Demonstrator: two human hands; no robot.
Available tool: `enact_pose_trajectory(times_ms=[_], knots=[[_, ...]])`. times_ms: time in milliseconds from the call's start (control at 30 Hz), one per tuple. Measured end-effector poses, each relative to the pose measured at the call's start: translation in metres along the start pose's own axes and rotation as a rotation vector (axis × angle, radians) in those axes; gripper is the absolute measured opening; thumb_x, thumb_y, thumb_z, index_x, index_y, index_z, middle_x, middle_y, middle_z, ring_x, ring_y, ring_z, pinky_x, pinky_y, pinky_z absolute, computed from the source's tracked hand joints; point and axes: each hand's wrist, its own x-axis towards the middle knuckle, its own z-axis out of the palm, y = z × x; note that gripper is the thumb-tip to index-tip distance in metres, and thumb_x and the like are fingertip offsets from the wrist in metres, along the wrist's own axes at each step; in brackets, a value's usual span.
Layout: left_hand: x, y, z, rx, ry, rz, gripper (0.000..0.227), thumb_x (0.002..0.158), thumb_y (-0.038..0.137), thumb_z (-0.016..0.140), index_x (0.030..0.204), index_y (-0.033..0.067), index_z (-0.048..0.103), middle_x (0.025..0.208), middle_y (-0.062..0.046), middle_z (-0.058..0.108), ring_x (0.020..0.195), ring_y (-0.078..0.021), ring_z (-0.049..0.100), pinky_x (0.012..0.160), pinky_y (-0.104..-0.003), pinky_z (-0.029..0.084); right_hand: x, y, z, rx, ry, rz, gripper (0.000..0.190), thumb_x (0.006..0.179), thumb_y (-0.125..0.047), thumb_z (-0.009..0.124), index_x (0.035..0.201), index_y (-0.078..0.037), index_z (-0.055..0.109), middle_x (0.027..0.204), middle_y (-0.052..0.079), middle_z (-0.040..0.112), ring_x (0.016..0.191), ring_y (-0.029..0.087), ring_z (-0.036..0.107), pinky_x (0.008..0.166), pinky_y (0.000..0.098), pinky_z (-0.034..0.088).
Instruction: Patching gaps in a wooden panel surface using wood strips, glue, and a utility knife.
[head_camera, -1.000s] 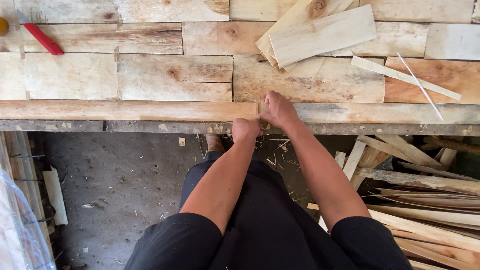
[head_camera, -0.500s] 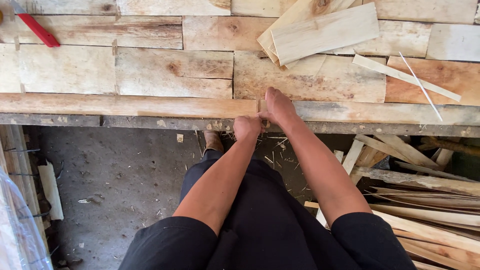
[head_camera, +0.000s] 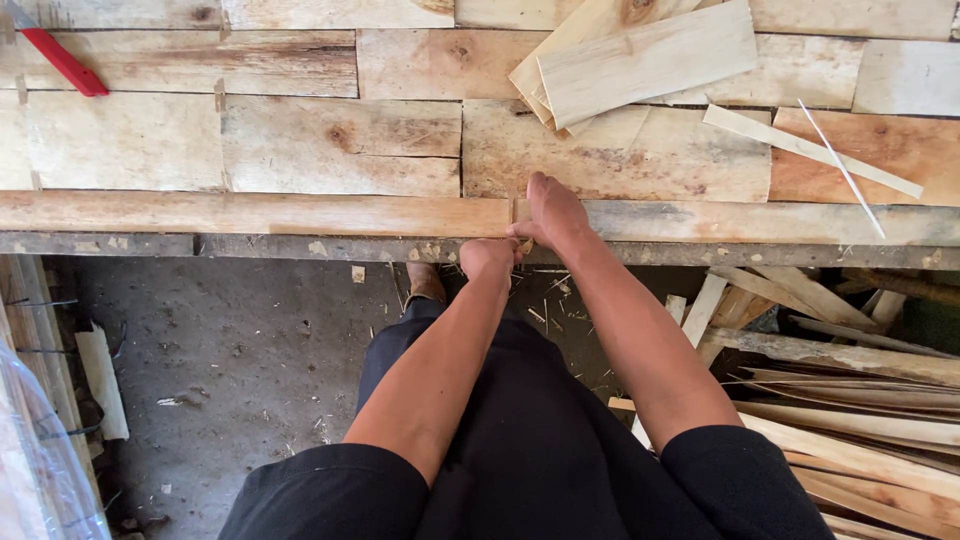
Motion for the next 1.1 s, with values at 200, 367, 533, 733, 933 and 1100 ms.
enact_pose_trajectory(times_ms=[200, 367, 533, 733, 933, 1100], knots=[[-0.012, 0.016, -0.008, 0.020, -0.015, -0.061, 0.013, 0.074, -0.001, 0.084, 0.078, -0.0022, 0.072, 0.069, -0.009, 0.070, 0.050, -0.0161, 0.063, 0.042, -0.033, 0.046, 0.000, 0.000, -0.001, 0.011, 0.018, -0.029, 0.078, 0.061, -0.045, 0.098, 0.107, -0.001, 0.054, 0.101, 0.021, 0.067, 0.097, 0.039, 0.068, 0.084, 0.0478, 0.055], [0.015, 0.005, 0.001, 0.039, -0.094, -0.134, 0.015, 0.079, 0.005, 0.081, 0.073, -0.0024, 0.070, 0.064, -0.011, 0.067, 0.048, -0.0167, 0.056, 0.042, -0.035, 0.037, 0.004, -0.003, -0.004, -0.039, -0.045, 0.002, 0.078, 0.063, -0.047, 0.097, 0.109, -0.001, 0.053, 0.102, 0.021, 0.068, 0.096, 0.038, 0.069, 0.084, 0.0474, 0.056], [0.015, -0.009, 0.006, 0.004, -0.050, 0.034, 0.017, 0.080, 0.004, 0.079, 0.071, -0.0052, 0.069, 0.067, -0.012, 0.073, 0.058, -0.0210, 0.070, 0.050, -0.039, 0.052, 0.007, -0.002, -0.004, -0.053, -0.053, 0.000, 0.076, 0.064, -0.043, 0.096, 0.111, -0.001, 0.054, 0.103, 0.021, 0.068, 0.097, 0.038, 0.069, 0.084, 0.0468, 0.056], [-0.008, -0.017, 0.005, 0.535, 0.102, 0.630, 0.010, 0.076, 0.018, 0.078, 0.074, 0.0080, 0.077, 0.075, -0.018, 0.074, 0.072, -0.0346, 0.073, 0.075, -0.045, 0.060, 0.009, -0.003, -0.004, -0.089, -0.038, 0.014, 0.077, 0.066, -0.044, 0.096, 0.112, 0.001, 0.053, 0.104, 0.022, 0.069, 0.098, 0.037, 0.071, 0.085, 0.0449, 0.057], [-0.022, -0.013, -0.012, 0.670, -0.232, 0.884, 0.013, 0.087, 0.021, 0.066, 0.084, 0.0127, 0.075, 0.076, -0.013, 0.074, 0.071, -0.0337, 0.074, 0.072, -0.044, 0.060, 0.004, -0.008, -0.008, -0.197, -0.055, 0.030, 0.083, 0.070, -0.055, 0.092, 0.115, 0.003, 0.052, 0.103, 0.023, 0.069, 0.095, 0.038, 0.072, 0.082, 0.0445, 0.059], [-0.037, -0.009, -0.043, 0.946, -0.688, 1.042, 0.010, 0.083, 0.017, 0.072, 0.079, 0.0097, 0.076, 0.076, -0.013, 0.074, 0.070, -0.0328, 0.072, 0.067, -0.045, 0.058, -0.002, -0.007, -0.007, -0.126, -0.035, -0.019, 0.078, 0.066, -0.054, 0.092, 0.109, -0.002, 0.053, 0.104, 0.019, 0.068, 0.096, 0.037, 0.070, 0.084, 0.0471, 0.057]])
